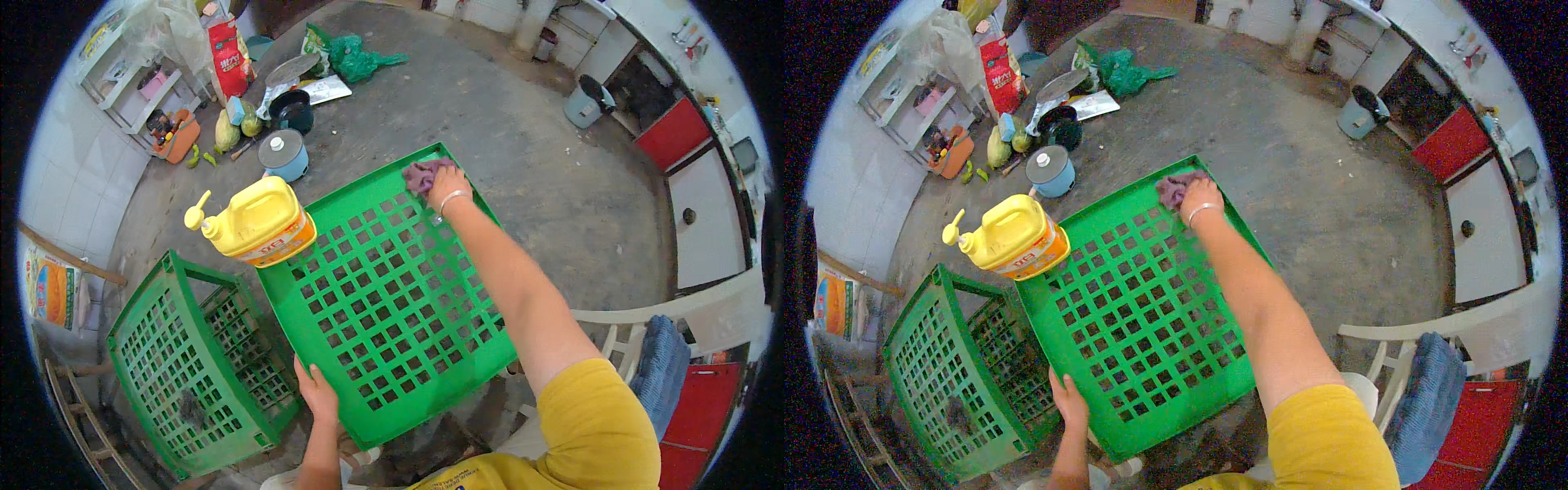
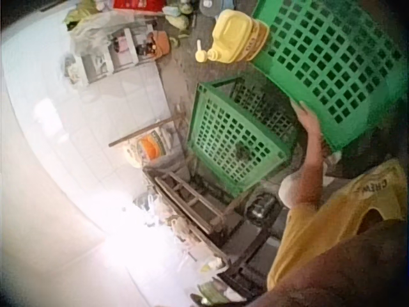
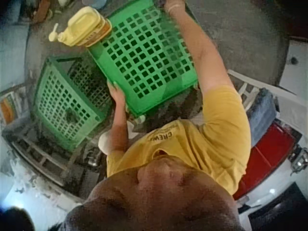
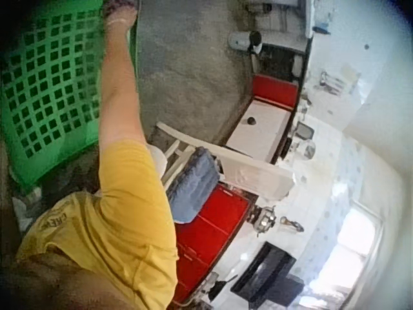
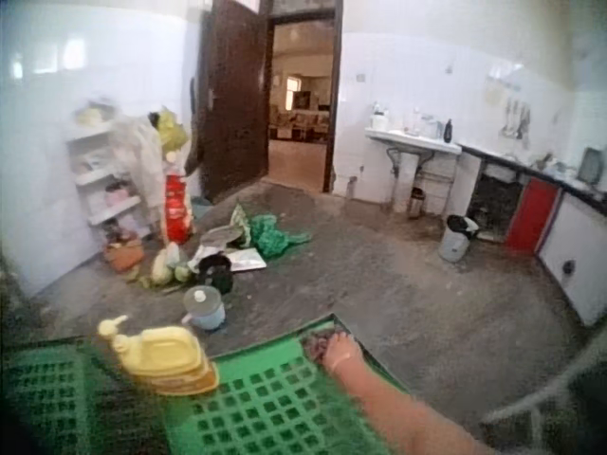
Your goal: The person cleans a green plastic crate by scrubbing it with a steel wool pad and wiping it with a cloth.
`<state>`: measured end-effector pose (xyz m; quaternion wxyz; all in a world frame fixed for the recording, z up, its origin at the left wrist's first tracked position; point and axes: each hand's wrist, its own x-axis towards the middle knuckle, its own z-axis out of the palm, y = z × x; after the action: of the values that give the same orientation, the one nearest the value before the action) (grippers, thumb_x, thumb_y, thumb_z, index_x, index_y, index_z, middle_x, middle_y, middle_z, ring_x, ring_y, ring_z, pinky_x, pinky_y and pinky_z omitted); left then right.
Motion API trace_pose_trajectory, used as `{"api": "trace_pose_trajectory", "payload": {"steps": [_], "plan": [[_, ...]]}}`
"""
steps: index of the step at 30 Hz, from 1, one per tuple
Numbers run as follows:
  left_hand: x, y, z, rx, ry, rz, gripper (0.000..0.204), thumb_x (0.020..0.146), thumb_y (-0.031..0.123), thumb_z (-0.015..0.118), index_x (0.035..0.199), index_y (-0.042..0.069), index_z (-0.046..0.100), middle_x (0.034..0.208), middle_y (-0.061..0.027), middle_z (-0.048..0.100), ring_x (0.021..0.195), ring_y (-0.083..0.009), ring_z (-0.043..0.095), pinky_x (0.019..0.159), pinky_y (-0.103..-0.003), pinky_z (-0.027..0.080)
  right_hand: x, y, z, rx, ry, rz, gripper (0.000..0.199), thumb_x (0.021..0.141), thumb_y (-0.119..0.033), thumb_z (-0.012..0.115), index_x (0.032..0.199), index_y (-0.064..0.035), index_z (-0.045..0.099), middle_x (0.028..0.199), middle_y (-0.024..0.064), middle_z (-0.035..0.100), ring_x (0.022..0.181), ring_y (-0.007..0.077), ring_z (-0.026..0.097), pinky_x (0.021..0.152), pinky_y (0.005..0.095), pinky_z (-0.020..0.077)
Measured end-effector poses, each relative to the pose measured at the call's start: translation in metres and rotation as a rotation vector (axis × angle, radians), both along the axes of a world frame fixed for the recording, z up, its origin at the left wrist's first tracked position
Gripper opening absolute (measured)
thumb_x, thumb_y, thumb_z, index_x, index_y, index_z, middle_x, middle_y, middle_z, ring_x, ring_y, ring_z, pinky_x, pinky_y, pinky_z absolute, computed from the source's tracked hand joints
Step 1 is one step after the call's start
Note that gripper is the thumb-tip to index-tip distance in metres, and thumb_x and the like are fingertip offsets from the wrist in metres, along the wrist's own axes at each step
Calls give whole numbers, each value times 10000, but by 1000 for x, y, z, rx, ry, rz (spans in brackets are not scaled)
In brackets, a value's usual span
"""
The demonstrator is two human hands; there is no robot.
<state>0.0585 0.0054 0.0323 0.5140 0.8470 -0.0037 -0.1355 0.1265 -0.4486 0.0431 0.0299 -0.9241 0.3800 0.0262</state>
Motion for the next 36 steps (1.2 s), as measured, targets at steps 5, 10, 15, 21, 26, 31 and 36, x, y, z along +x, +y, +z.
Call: {"api": "trace_pose_trajectory", "payload": {"steps": [5, 10, 15, 21, 26, 31, 36], "plan": [[4, 2, -13, 26, 15, 2, 422, 977, 125, 346, 1391, 70, 287, 1260, -157, 487, 1058, -296, 535, 876, -392, 422, -105, 41, 18, 116, 52, -80, 473, 828, -304, 540, 1157, 30, 483, 1211, 203, 500, 1116, 347, 491, 963, 395, 403], [4, 1, -16, 66, -114, -17, 397, 970, 122, 355, 1362, 61, 332, 1232, -164, 511, 1038, -306, 547, 867, -401, 421, -221, 84, 23, 114, 190, -85, 506, 827, -318, 537, 1191, 29, 484, 1197, 214, 521, 1109, 346, 507, 940, 405, 421], [0, -8, 1, 89, -6, 33, 390, 961, 159, 381, 1340, 71, 363, 1184, -170, 548, 1023, -327, 555, 855, -415, 420, -276, 10, 22, 251, 407, 262, 370, 814, -256, 547, 1114, -42, 582, 1071, 196, 614, 966, 350, 597, 838, 398, 488], [3, 6, -16, 128, -43, 30, 390, 958, 151, 387, 1334, 48, 363, 1169, -173, 554, 1003, -315, 562, 837, -408, 431, -187, -24, 67, 1020, -939, -313, 234, 861, -152, 520, 1032, -9, 591, 937, 90, 647, 833, 195, 620, 699, 328, 509], [-1, -3, 8, 149, 65, 53, 382, 966, 135, 375, 1330, 20, 357, 1152, -167, 556, 980, -295, 565, 827, -391, 438, -64, -46, 52, 300, -854, -85, 255, 781, -152, 609, 980, 6, 592, 997, 166, 629, 888, 278, 608, 807, 360, 486], [1, -5, 2, 228, 11, 27, 384, 966, 148, 380, 1318, -5, 363, 1155, -181, 547, 982, -315, 560, 834, -393, 434, 3, -54, -5, 138, -292, -96, 354, 795, -142, 570, 1120, -24, 493, 1111, 221, 576, 1032, 364, 551, 903, 431, 443], [0, 5, -19, 233, -26, 51, 393, 963, 165, 390, 1298, -38, 366, 1140, -202, 549, 981, -329, 555, 845, -390, 427, -9, -67, -7, 305, -219, -117, 363, 794, -141, 537, 1135, -33, 472, 1055, 252, 591, 1012, 391, 561, 869, 445, 449]]}}
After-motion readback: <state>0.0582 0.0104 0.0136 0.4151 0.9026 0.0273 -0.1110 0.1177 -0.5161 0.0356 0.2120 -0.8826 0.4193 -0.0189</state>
